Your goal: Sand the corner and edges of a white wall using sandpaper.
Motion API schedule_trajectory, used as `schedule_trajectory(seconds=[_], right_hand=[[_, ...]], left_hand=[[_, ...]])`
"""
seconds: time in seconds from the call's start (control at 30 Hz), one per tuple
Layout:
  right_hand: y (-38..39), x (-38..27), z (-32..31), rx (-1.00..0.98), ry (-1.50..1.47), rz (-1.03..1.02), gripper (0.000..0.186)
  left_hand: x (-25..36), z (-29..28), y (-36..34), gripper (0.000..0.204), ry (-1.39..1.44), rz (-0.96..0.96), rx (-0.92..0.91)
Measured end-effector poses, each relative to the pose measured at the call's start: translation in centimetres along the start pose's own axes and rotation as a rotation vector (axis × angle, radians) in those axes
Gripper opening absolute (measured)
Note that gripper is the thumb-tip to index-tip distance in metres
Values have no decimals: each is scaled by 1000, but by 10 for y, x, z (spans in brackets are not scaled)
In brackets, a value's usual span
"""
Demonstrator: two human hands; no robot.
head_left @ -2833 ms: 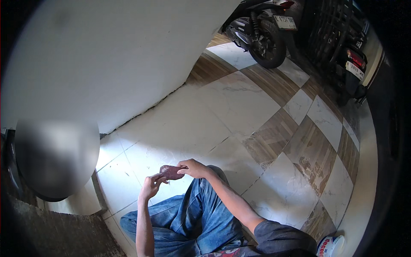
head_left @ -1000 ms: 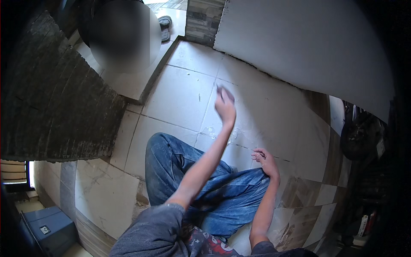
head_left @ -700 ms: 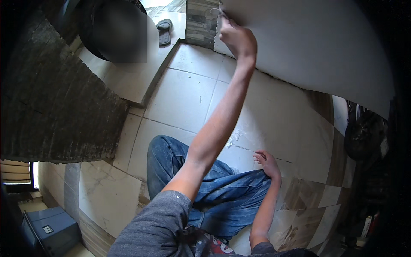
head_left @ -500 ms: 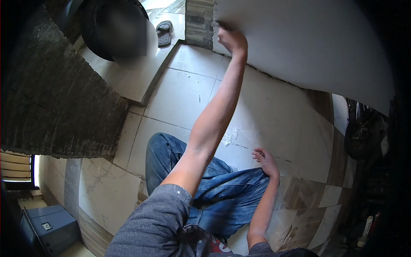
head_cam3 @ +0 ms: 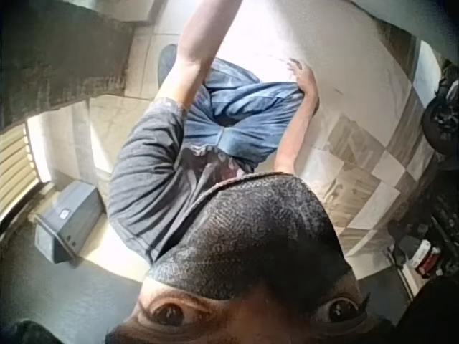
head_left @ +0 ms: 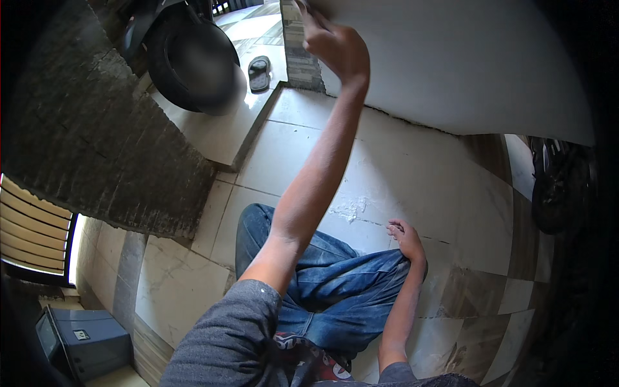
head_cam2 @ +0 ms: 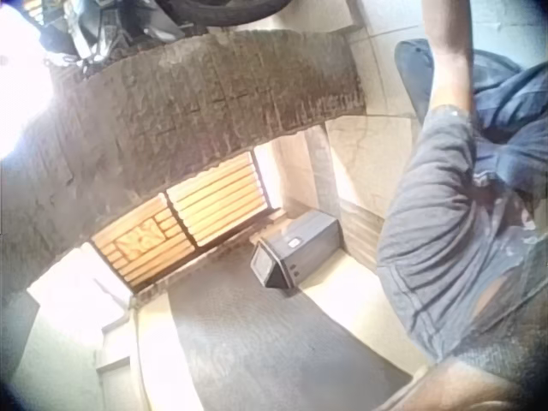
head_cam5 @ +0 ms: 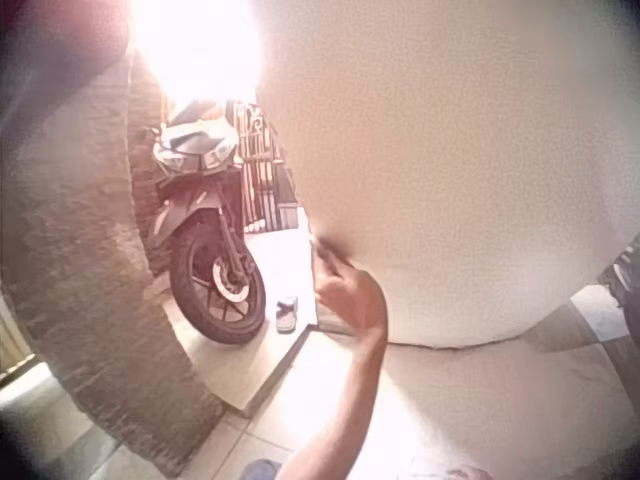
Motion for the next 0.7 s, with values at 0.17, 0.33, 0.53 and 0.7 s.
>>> schedule_trajectory(seconds=[0.17,0.33,0.53,0.7], right_hand=[[2,0,-1,23,-4,-76,30],[3,-1,-1,1,13,-115,30],[1,3,0,31,2,-113,29],[0,5,0,53,40,-74,30]], left_hand=[[14,-7,-56,40,-228,299,53],[-18,-12,-54,28,-547,-35,-487],[56,-5,-114,25,93,592,-249],[41,-14,-127,28,-217,409,-194]])
Point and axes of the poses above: each hand's wrist, its own y-axis away from the middle knuckle, its own z-axis out of the palm, x = y × z, the point moved 3 cm from there along -y, towards the middle knuckle, and after that the axes turned 14 degrees about x, right-handed, at the moved point
